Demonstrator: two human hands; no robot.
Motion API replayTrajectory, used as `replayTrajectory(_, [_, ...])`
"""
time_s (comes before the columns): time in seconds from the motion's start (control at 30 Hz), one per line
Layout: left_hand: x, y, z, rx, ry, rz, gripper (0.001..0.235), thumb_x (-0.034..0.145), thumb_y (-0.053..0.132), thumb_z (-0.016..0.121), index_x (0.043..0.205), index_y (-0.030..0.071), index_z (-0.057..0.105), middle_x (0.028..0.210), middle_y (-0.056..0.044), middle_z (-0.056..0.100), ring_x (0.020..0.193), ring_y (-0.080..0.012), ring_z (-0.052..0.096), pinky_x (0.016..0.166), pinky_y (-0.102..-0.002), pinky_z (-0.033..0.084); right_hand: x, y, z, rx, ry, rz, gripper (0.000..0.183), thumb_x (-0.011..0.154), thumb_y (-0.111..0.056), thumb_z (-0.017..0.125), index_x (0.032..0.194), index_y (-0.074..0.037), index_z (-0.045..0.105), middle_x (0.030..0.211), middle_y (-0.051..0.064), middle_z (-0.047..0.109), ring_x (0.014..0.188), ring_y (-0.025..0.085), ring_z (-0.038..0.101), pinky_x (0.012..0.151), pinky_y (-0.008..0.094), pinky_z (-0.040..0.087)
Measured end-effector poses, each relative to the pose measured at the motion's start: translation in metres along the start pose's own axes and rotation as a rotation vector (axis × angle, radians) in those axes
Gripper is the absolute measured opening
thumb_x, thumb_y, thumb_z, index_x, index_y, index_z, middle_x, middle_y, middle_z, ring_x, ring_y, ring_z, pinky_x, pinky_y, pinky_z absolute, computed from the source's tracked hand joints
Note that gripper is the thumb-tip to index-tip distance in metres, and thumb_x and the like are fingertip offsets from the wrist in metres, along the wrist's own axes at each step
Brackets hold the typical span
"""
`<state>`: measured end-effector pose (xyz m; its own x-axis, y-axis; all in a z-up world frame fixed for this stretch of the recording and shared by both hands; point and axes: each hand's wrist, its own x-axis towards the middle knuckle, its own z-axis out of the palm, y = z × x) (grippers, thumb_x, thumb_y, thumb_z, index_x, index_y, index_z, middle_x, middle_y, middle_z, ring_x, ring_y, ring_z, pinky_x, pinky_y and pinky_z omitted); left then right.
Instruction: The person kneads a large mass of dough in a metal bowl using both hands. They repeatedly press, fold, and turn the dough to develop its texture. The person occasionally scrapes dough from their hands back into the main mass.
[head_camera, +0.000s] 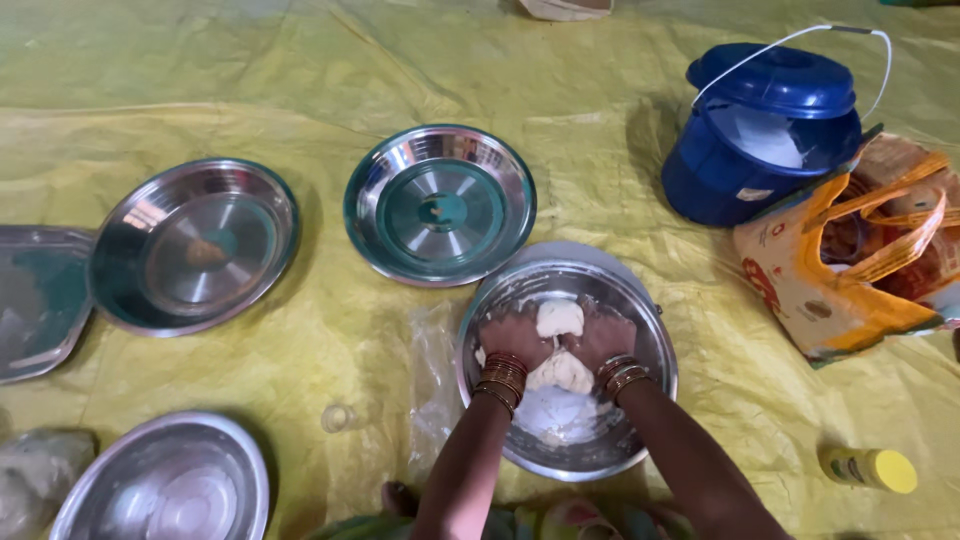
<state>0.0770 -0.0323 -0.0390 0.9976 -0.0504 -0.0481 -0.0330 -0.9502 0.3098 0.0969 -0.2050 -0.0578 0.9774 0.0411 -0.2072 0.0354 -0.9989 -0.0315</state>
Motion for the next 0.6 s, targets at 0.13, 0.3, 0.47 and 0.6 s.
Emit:
replayTrajectory(0.13, [-0.014,-0.007,0.020,-0.063,0.046,0.059,0.070,0.073,0.043,0.080,0.135,0.017,0.058,0.134,-0.014,0.058,0.124,-0.0369,0.056,0.094,-0.057,0.051,-0.006,0.018,0.040,0.159,0.087,-0.072,0.081,0.080,-0.052,0.066,0.148,-0.014,0.042,0.139,0.013,0.064,0.134,0.035,0.057,0.101,0.049,0.053])
replayTrajectory(0.3, [-0.034,-0.011,0.016,-0.085,-0.070,0.012,0.090,0.073,0.046,0.080,0.151,0.019,0.042,0.143,-0.015,0.048,0.136,-0.0379,0.044,0.109,-0.061,0.039,-0.006,0.041,0.074,0.368,0.051,-0.239,0.109,0.089,-0.049,0.079,0.163,-0.009,0.010,0.166,0.025,0.018,0.153,0.048,0.015,0.121,0.058,0.011])
replayTrajectory(0.47, [-0.043,-0.028,-0.018,-0.110,-0.401,0.153,0.134,0.059,0.060,0.093,0.160,0.041,0.006,0.168,-0.017,0.000,0.149,-0.0458,0.016,0.115,-0.067,0.023,-0.033,0.048,0.048,0.767,-0.317,-0.287,0.149,0.059,-0.049,0.092,0.159,-0.017,-0.013,0.167,0.019,-0.001,0.145,0.043,0.034,0.125,0.049,0.019])
replayTrajectory(0.6, [-0.069,-0.021,-0.026,0.037,-0.337,0.241,0.153,0.048,0.059,0.096,0.162,0.043,-0.004,0.172,-0.014,-0.011,0.152,-0.0442,0.020,0.117,-0.066,0.026,-0.066,0.029,0.022,0.311,-0.117,-0.346,0.158,0.045,-0.043,0.102,0.162,-0.019,-0.001,0.168,0.019,0.002,0.154,0.044,0.009,0.121,0.052,0.014])
